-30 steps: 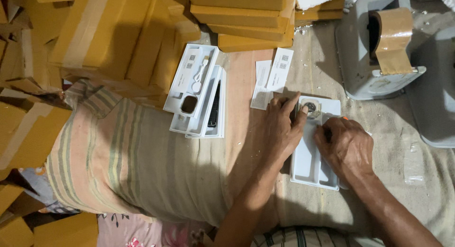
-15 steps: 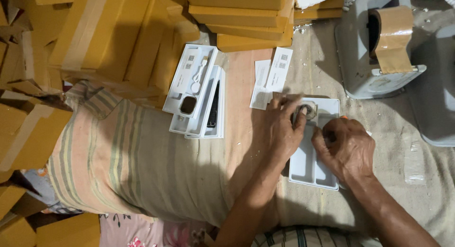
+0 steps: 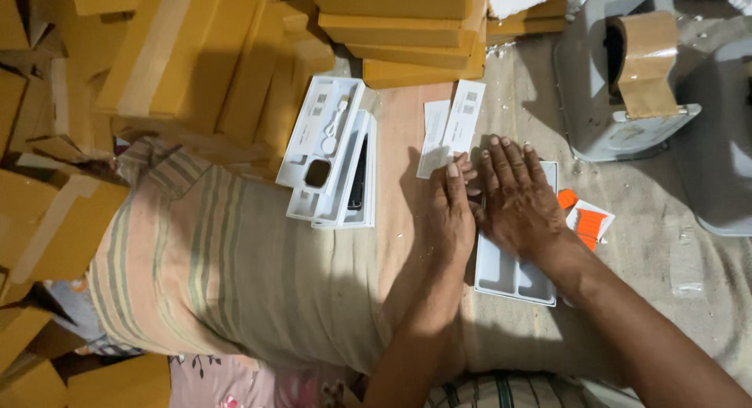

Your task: The person seals a small cardboard box with packing tape using a tape dispenser, then places the sealed box aside. They open a white smartwatch retail box, remove the watch, apply a protective film to the screen, and place the watch back into the box with its accessories.

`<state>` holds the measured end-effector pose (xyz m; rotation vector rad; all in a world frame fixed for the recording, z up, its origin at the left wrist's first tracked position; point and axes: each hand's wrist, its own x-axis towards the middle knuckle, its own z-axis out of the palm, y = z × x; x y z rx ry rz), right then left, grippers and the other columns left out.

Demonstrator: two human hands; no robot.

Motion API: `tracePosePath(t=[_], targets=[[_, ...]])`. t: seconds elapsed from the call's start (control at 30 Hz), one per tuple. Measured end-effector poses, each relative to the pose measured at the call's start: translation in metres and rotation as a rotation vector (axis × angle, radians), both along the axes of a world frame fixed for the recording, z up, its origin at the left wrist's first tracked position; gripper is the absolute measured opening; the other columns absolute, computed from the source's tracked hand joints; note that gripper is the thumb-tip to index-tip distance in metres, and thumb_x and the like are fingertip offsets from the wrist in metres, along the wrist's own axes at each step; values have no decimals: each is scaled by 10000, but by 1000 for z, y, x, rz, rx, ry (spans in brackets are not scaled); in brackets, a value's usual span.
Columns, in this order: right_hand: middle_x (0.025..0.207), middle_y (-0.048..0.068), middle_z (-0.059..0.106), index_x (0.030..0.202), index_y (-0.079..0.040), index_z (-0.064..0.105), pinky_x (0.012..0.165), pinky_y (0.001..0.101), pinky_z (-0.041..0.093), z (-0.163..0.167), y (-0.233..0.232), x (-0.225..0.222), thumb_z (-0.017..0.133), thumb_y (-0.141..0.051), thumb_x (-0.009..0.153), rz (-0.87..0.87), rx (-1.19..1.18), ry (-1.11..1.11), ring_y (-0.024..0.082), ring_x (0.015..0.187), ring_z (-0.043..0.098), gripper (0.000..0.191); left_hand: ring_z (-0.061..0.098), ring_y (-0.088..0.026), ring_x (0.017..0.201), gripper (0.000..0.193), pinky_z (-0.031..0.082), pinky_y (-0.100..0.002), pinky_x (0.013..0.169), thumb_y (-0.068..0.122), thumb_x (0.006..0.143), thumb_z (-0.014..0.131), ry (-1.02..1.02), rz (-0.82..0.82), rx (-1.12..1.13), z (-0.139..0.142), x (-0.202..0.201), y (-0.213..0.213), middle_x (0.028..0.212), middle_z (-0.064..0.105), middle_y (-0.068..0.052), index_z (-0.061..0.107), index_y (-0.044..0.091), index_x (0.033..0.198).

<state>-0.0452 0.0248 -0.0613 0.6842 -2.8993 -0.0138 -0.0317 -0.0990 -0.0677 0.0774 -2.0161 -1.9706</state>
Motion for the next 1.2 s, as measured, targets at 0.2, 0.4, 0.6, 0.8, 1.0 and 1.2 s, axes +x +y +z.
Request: tracePosePath(t=[0.2, 0.4, 0.6, 0.8, 1.0, 1.2], targets=[[1646, 225, 272, 1558, 23, 312, 1264, 458, 114, 3, 7, 9, 366, -469, 972, 22, 131, -15, 329, 1549, 197, 766, 721, -267, 1036, 437, 591, -357, 847, 323, 1110, 397, -86, -21, -198, 23, 6, 0, 1148, 739, -147, 662, -4, 1225], [1617, 251, 223, 1522, 57, 277, 1227, 461, 96, -1, 15, 14, 320, -578, 941, -39, 41, -48, 343, 1522, 146, 862, 679, -354, 1102, 494, 504, -422, 980, 356, 1115, 367, 10, -90, -466, 40, 10, -2, 1150, 732, -187, 762, 63, 1166], [1611, 332, 220, 1526, 130, 256, 1242, 494, 106, 6, 27, 37, 370, -686, 937, -191, -141, -35, 422, 1537, 139, 1012, 708, -294, 1094, 499, 527, -386, 1008, 388, 1113, 374, -23, -46, -474, 25, 12, 0, 1129, 768, -140, 769, 87, 1162], [1551, 416, 298, 1493, 208, 281, 1226, 580, 163, 28, 48, 121, 454, -673, 897, -64, -472, 110, 491, 1499, 241, 1078, 307, -368, 1533, 762, 225, -493, 1259, 615, 1063, 221, 142, -239, -942, -8, -1, 18, 1618, 422, -174, 453, 67, 1539], [1485, 397, 398, 1428, 200, 374, 1245, 579, 207, 22, 47, 146, 538, -653, 863, -83, -415, 113, 458, 1476, 336, 1037, 49, -387, 1609, 1116, -1, -612, 1268, 871, 909, 257, 134, -284, -1348, -32, 9, 47, 1721, 156, -209, 260, 19, 1631], [1485, 360, 443, 1397, 179, 434, 1231, 571, 223, 15, 51, 141, 601, -601, 821, -86, -389, 115, 437, 1459, 372, 983, 80, -372, 1589, 1031, -18, -694, 1208, 852, 885, 269, 50, -268, -1279, -27, -28, 55, 1707, 198, -142, 270, 136, 1626]])
